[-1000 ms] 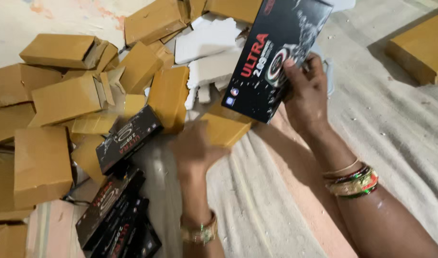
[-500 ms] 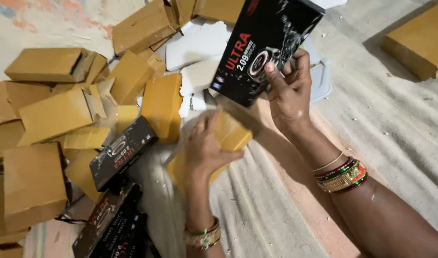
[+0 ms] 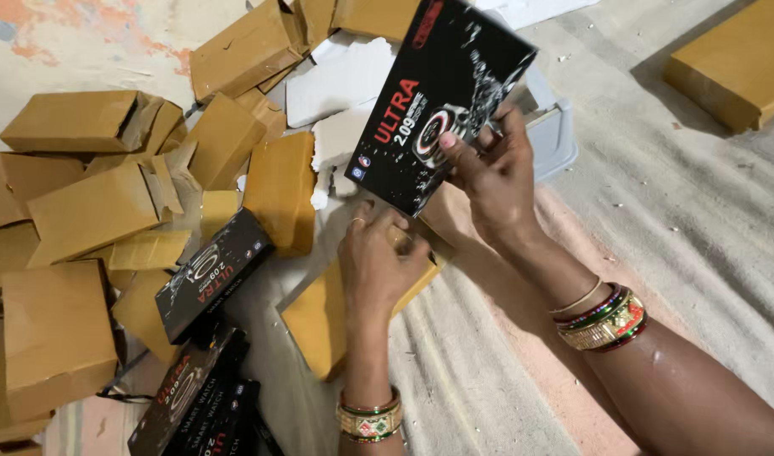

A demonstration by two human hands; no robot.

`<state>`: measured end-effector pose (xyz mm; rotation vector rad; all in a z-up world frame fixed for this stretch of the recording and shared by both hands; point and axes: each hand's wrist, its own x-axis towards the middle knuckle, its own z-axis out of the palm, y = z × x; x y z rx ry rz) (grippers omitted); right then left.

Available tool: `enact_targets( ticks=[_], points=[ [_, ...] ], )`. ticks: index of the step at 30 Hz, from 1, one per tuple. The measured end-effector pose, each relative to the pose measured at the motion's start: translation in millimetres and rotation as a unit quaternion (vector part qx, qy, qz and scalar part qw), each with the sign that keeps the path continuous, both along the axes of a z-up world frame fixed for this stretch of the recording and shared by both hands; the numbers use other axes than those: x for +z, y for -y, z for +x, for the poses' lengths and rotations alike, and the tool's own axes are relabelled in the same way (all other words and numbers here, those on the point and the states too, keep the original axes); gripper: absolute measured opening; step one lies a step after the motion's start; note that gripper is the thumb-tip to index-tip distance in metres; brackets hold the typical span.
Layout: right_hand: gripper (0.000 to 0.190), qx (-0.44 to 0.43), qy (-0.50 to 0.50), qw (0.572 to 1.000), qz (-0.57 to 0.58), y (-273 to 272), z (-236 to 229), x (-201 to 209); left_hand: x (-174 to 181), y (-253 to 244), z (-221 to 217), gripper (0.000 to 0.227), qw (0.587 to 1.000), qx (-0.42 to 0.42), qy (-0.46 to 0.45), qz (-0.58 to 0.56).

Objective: The person unpacks smartwatch boxes, places the watch and accessories into a larger cardboard box, and seals it with tape. This process is repeated for multiple units.

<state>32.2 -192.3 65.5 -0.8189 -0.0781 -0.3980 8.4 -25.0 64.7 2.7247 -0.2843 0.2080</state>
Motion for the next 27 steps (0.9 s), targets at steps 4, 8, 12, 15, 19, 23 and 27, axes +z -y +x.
enact_targets(
  ticks=[4, 8, 12, 15, 19, 23, 27],
  points=[
    [0.036, 0.003, -0.004, 1.0, -0.015, 9, -3, 7, 6, 11, -7, 0.06, 0.994, 0.052, -0.065, 0.072],
    [0.038, 0.009, -0.015, 0.999, -0.042, 8, -5, 4, 9, 10, -5, 0.092, 0.988, 0.067, -0.115, 0.078],
    [0.053, -0.008, -0.095, 0.984, -0.15, 2, -3, -12, 6, 6, -2, 0.125, 0.987, 0.045, -0.097, 0.119],
    [0.064, -0.077, 0.042, 0.966, -0.243, 5, -2, -24, 6, 5, 0, 0.125, 0.983, 0.058, -0.131, 0.117],
    [0.102, -0.118, 0.046, 0.92, -0.372, 17, -6, -27, 10, 5, -1, 0.125, 0.981, 0.065, -0.147, 0.104],
    [0.117, -0.12, 0.034, 0.885, -0.449, 23, -14, -16, 16, 5, -1, 0.127, 0.984, 0.064, -0.153, 0.066],
    [0.125, -0.089, 0.043, 0.881, -0.463, 25, -21, -3, 15, 3, 0, 0.129, 0.984, 0.074, -0.151, 0.054]
  ],
)
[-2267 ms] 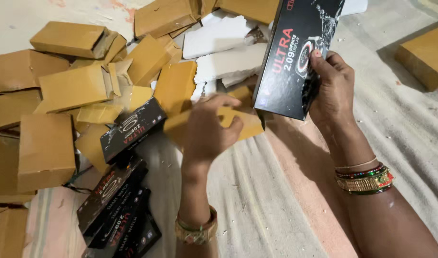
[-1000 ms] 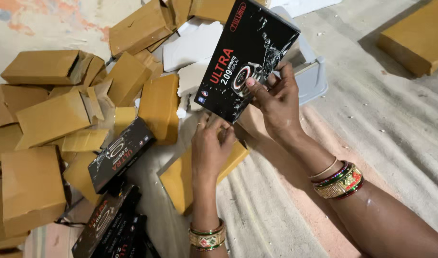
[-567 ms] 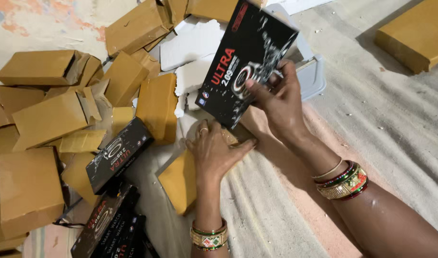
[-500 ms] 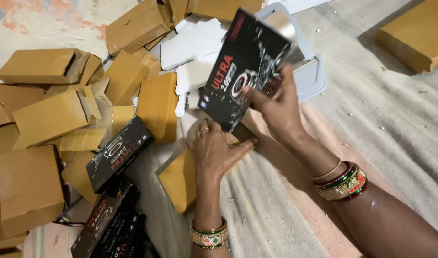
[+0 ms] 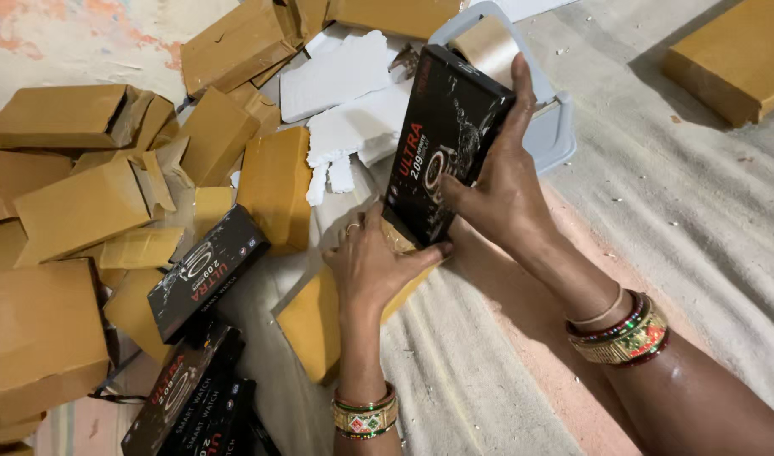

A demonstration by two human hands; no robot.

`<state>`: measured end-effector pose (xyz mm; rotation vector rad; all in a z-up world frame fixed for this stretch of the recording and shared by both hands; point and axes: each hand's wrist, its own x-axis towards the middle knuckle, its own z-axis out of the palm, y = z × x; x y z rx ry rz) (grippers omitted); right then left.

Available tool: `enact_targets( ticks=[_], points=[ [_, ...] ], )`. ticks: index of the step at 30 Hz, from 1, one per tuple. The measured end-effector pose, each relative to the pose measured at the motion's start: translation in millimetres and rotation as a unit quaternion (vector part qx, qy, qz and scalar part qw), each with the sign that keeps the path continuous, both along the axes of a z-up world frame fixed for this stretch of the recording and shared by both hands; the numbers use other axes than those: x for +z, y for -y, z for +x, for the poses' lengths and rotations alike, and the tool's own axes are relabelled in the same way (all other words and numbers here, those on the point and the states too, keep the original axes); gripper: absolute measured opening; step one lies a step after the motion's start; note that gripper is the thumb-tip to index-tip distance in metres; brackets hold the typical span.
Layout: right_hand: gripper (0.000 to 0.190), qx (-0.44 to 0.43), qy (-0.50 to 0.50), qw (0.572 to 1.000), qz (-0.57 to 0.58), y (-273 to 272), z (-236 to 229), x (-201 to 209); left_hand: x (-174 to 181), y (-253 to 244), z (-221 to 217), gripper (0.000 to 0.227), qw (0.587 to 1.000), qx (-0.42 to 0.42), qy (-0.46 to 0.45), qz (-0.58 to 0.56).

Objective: The person unpacks smartwatch boxes, places the watch and accessories into a larger cardboard box, and seals it with tape. This process is repeated for multiple units.

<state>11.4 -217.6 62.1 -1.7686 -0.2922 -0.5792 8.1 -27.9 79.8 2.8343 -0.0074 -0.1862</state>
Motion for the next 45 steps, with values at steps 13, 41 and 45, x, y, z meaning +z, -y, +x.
enact_targets(
  ticks=[13, 41, 45],
  points=[
    [0.134, 0.005, -0.058, 0.995, 0.079, -11, 12, -4, -9, -26, 7, 0.14, 0.996, -0.091, 0.001, -0.004],
    [0.03, 0.246, -0.054, 0.966, 0.061, -31, -5, 2, 19, -25, -13, 0.113, 0.931, -0.099, 0.3, -0.185],
    [0.054, 0.263, -0.113, 0.948, 0.14, -24, -5, 7, 22, -23, -15, 0.112, 0.916, -0.111, 0.326, -0.208]
  ],
)
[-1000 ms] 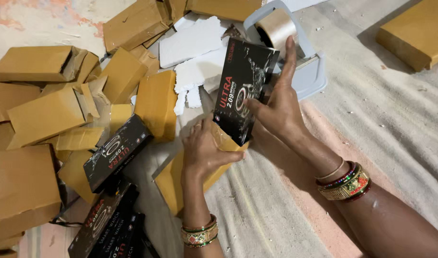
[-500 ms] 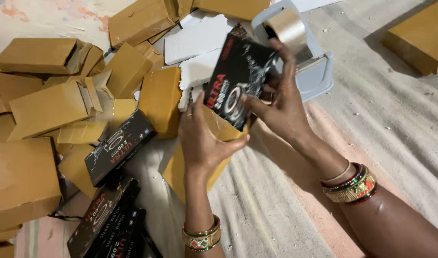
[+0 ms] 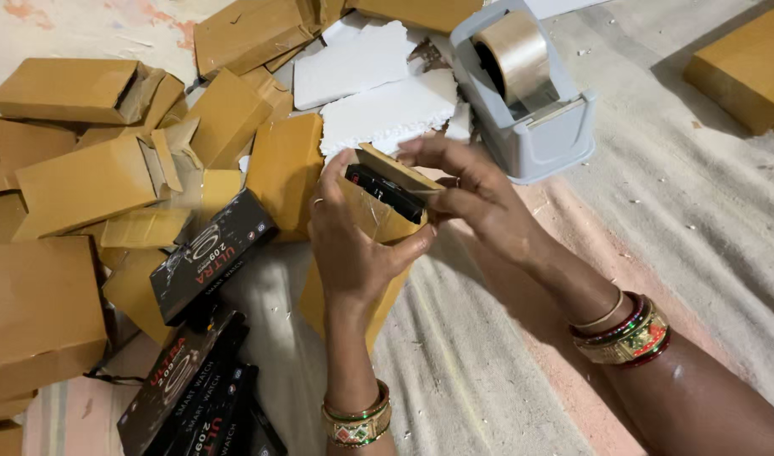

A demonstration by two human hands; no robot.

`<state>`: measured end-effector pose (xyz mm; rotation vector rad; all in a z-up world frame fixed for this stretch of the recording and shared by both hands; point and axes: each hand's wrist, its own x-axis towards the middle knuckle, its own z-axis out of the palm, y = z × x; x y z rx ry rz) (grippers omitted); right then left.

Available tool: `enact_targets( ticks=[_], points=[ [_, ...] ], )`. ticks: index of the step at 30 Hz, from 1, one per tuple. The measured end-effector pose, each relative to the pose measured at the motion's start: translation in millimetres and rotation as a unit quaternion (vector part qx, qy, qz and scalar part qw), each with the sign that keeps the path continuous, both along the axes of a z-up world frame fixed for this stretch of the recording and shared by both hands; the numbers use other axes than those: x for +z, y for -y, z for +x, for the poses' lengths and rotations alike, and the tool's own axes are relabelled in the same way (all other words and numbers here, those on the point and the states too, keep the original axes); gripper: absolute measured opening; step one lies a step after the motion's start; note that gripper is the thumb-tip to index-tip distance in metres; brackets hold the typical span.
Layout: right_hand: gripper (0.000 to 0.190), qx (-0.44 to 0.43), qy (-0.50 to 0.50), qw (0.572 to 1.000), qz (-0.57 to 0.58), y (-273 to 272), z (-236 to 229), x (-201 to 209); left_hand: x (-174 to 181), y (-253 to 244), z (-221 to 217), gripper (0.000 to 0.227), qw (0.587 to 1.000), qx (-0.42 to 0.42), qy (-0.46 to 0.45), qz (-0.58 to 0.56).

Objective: The person unpacks smartwatch boxes, places the watch and accessories into a larger cardboard box, and seals it with tape. This process is repeated for multiple units.

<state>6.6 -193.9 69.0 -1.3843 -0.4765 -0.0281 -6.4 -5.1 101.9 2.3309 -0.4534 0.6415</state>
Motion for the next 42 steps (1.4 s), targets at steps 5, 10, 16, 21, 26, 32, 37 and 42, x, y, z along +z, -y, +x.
enact_targets(
  ticks=[5, 10, 16, 21, 26, 32, 37, 42],
  points=[
    [0.064, 0.028, 0.006, 1.0, 0.012, 7, -2, 8, 6, -3, -3, 0.104, 0.999, -0.021, 0.045, 0.007],
    [0.056, -0.005, -0.002, 0.999, -0.038, -3, -3, 8, 14, -11, -8, 0.084, 0.999, -0.015, -0.019, 0.033],
    [0.046, 0.006, 0.061, 0.998, -0.03, -9, -8, 10, 23, -22, -10, 0.086, 0.995, -0.084, -0.053, 0.008],
    [0.038, -0.002, -0.014, 0.994, -0.112, -15, -15, 14, 20, -27, -8, 0.104, 0.987, -0.121, -0.067, -0.077],
    [0.028, 0.02, -0.006, 1.0, 0.008, -23, -22, 14, 18, -36, -11, 0.091, 0.97, -0.142, -0.129, -0.15],
    [0.021, -0.021, -0.053, 0.998, 0.02, -29, -30, 20, 16, -39, -10, 0.053, 0.952, -0.15, -0.135, -0.229],
    [0.013, -0.083, -0.095, 0.991, -0.041, -34, -38, 22, 14, -38, -6, 0.049, 0.955, -0.14, -0.143, -0.218],
    [0.017, -0.159, 0.027, 0.967, -0.195, -30, -34, 17, 5, -36, -2, 0.042, 0.957, -0.131, -0.149, -0.21]
  ],
)
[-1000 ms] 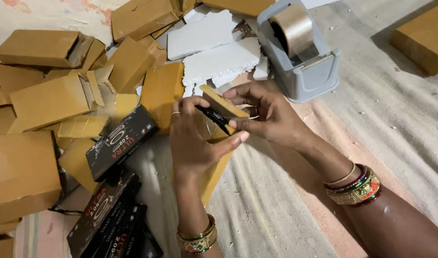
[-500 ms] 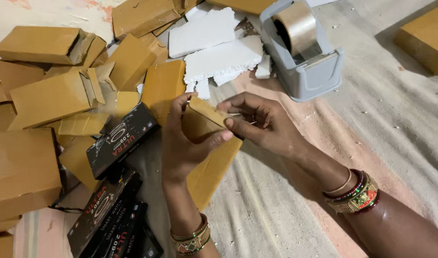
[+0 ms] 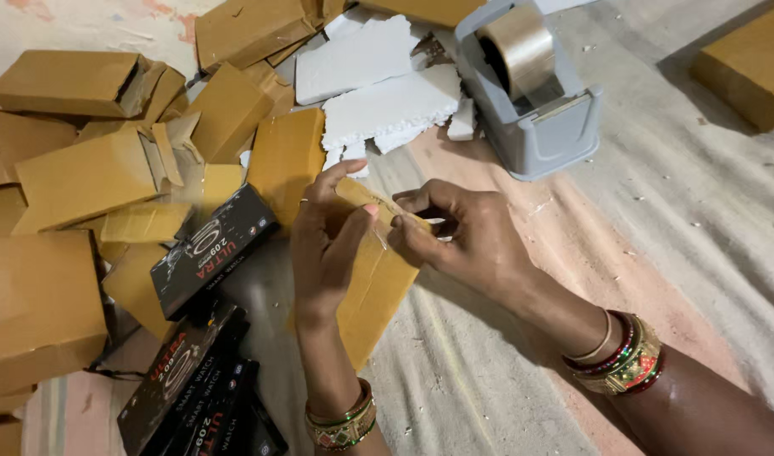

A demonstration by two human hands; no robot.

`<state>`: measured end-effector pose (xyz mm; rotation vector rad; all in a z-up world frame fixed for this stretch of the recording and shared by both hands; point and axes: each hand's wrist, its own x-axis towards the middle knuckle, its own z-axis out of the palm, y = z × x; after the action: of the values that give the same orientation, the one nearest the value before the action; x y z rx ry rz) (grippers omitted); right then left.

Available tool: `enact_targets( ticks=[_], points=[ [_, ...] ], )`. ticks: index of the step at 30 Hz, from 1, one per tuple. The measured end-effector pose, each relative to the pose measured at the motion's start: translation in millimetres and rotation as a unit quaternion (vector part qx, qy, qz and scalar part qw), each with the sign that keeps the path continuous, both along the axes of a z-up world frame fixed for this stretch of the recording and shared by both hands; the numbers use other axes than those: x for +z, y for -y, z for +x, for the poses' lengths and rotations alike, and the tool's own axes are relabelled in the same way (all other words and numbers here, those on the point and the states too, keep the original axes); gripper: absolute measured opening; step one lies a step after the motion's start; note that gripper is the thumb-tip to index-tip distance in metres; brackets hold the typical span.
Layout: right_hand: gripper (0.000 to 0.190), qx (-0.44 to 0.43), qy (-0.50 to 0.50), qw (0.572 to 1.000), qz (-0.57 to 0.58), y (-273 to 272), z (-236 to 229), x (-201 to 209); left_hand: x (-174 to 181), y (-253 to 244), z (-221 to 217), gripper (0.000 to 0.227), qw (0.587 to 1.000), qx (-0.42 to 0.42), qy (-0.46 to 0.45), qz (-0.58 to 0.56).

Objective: The person unpacks smartwatch boxes, places the watch and accessories into a larger cardboard box, and seals it with tape. This process is repeated for multiple units.

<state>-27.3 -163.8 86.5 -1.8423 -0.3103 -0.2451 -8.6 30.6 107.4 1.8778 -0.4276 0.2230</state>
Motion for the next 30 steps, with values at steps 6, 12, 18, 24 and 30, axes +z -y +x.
enact_targets(
  ticks=[6, 12, 18, 24, 30],
  points=[
    [0.035, 0.057, 0.125, 0.99, -0.016, -2, -7, 11, -11, -14, 11, 0.027, 0.997, -0.027, -0.022, -0.063],
    [0.052, 0.1, 0.026, 0.994, -0.046, -4, -30, 43, -15, -21, 20, 0.012, 0.993, -0.041, 0.011, -0.112],
    [0.053, -0.004, -0.039, 0.995, 0.093, 17, -19, 53, -17, -14, 18, 0.015, 0.997, 0.062, -0.015, -0.051],
    [0.039, -0.353, 0.221, 0.847, -0.33, 122, 47, -24, -13, -2, 13, 0.018, 0.994, 0.04, 0.085, 0.062],
    [0.048, -0.307, 0.099, 0.926, -0.194, 147, 84, -64, -4, 28, -13, 0.025, 0.975, 0.068, 0.053, 0.205]
  ],
)
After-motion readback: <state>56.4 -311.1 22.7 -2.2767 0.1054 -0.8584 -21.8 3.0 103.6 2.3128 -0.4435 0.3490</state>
